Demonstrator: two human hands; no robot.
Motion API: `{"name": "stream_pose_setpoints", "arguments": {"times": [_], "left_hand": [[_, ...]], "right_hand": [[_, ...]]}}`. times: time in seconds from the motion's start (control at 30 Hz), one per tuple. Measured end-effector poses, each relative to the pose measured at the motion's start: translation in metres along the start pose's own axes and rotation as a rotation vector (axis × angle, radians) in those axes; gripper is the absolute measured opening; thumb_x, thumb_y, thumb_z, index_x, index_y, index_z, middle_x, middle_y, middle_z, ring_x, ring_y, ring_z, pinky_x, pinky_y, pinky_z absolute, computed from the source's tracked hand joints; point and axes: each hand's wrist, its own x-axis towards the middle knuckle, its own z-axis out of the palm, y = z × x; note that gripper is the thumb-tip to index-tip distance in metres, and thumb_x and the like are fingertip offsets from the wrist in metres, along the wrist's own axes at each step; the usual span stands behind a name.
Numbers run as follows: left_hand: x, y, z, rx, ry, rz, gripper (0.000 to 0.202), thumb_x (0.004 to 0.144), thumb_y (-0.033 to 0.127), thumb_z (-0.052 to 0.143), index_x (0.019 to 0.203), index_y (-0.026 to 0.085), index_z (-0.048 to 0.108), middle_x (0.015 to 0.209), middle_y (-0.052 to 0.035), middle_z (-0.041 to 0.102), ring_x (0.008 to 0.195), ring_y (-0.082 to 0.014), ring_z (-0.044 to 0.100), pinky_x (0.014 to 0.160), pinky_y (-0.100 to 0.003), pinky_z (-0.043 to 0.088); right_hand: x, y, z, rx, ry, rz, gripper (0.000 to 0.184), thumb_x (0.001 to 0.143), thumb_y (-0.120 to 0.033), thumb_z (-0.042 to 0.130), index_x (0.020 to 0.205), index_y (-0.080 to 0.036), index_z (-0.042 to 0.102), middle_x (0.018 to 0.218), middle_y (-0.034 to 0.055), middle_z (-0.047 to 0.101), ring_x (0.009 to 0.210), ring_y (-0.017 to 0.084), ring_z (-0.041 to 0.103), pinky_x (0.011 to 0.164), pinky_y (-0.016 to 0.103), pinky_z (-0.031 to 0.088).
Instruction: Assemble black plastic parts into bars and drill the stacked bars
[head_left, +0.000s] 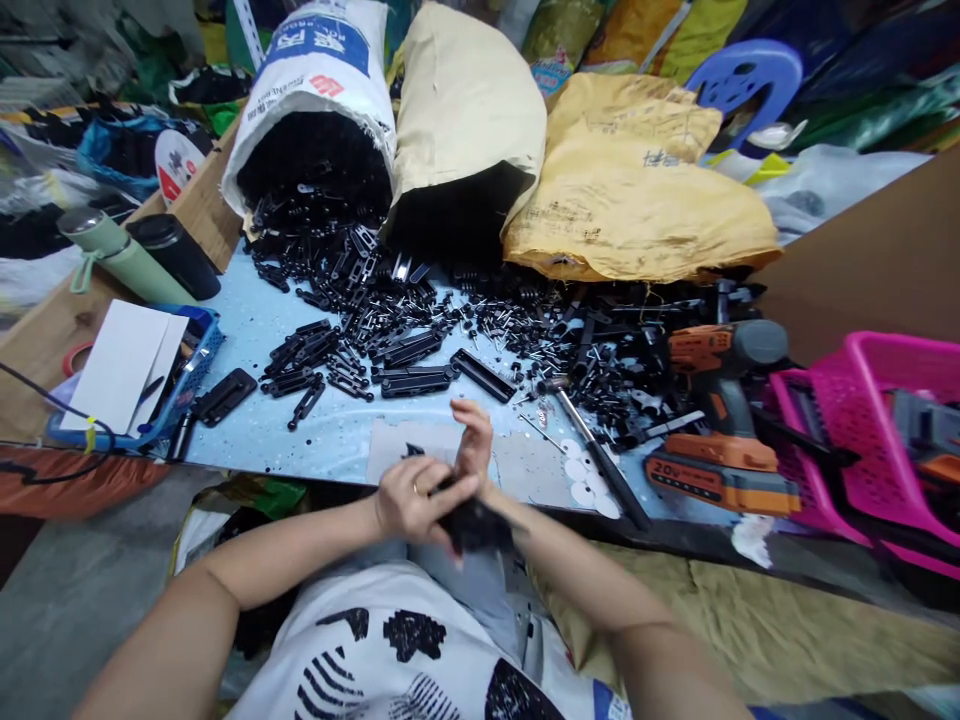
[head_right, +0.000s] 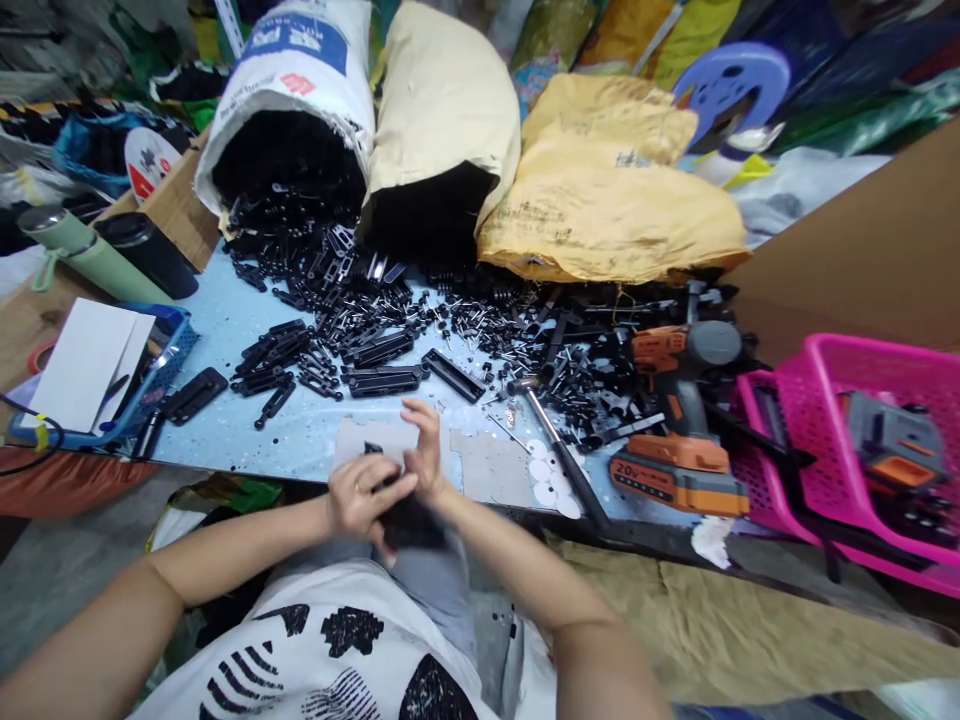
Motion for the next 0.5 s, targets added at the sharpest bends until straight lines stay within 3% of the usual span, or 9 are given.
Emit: {"name": "stream_pose_setpoints", "arguments": {"times": [0.07,0.13,0.2,0.33,0.43,0.5], "left_hand": [[-0.01,-0.032,0.008,0.229,-0.235,-0.036,0.065,0.082,0.068,0.037,0.122,0.021,0.055,0.089,-0.0112,0.063,0.086,-0.0236,0.058,0.072,-0.034,0.045],[-0.015,-0.063,0.014,0.345,-0.493,-0.11,0.054,0.084,0.057,0.046,0.122,0.021,0.055,0.097,-0.0135,0.062,0.093,-0.0259,0.056,0.076,-0.037,0.042],[-0.014,-0.087,0.02,0.386,-0.632,-0.179,0.045,0.086,0.047,0.049,0.124,0.022,0.054,0.106,-0.0142,0.061,0.098,-0.0271,0.054,0.079,-0.04,0.039],[0.006,-0.118,0.022,0.419,-0.674,-0.268,0.048,0.085,0.044,0.053,0.128,0.021,0.049,0.113,-0.0138,0.059,0.103,-0.0276,0.051,0.084,-0.042,0.035],[0.028,-0.144,0.009,0.478,-0.572,-0.396,0.053,0.087,0.046,0.048,0.13,0.016,0.044,0.118,-0.0151,0.056,0.111,-0.0284,0.046,0.091,-0.043,0.033],[0.043,-0.171,-0.009,0.57,-0.471,-0.6,0.045,0.09,0.039,0.043,0.127,0.014,0.045,0.12,-0.016,0.054,0.113,-0.0285,0.045,0.091,-0.042,0.034]], "right_hand": [[0.054,0.032,-0.002,-0.098,-0.087,-0.093,0.032,0.088,-0.04,0.033,0.109,-0.022,0.049,0.115,0.0138,0.052,0.112,0.028,0.045,0.091,0.047,0.037],[0.114,0.062,0.001,-0.212,-0.167,-0.098,0.031,0.091,-0.035,0.031,0.11,-0.02,0.05,0.113,0.0133,0.054,0.111,0.025,0.045,0.093,0.043,0.035],[0.171,0.085,0.011,-0.374,-0.241,-0.117,0.033,0.092,-0.033,0.03,0.114,-0.017,0.05,0.118,0.0135,0.052,0.111,0.025,0.043,0.093,0.04,0.034],[0.258,0.108,0.05,-0.683,-0.401,-0.233,0.04,0.09,-0.02,0.032,0.128,-0.015,0.043,0.133,0.014,0.042,0.115,0.027,0.037,0.088,0.04,0.033],[0.293,0.115,0.079,-0.807,-0.474,-0.288,0.043,0.086,-0.009,0.031,0.128,-0.013,0.044,0.133,0.0151,0.042,0.116,0.028,0.036,0.087,0.041,0.032],[0.304,0.119,0.09,-0.854,-0.514,-0.286,0.039,0.086,-0.007,0.029,0.118,-0.01,0.052,0.125,0.0164,0.049,0.113,0.027,0.038,0.086,0.041,0.031]]}}
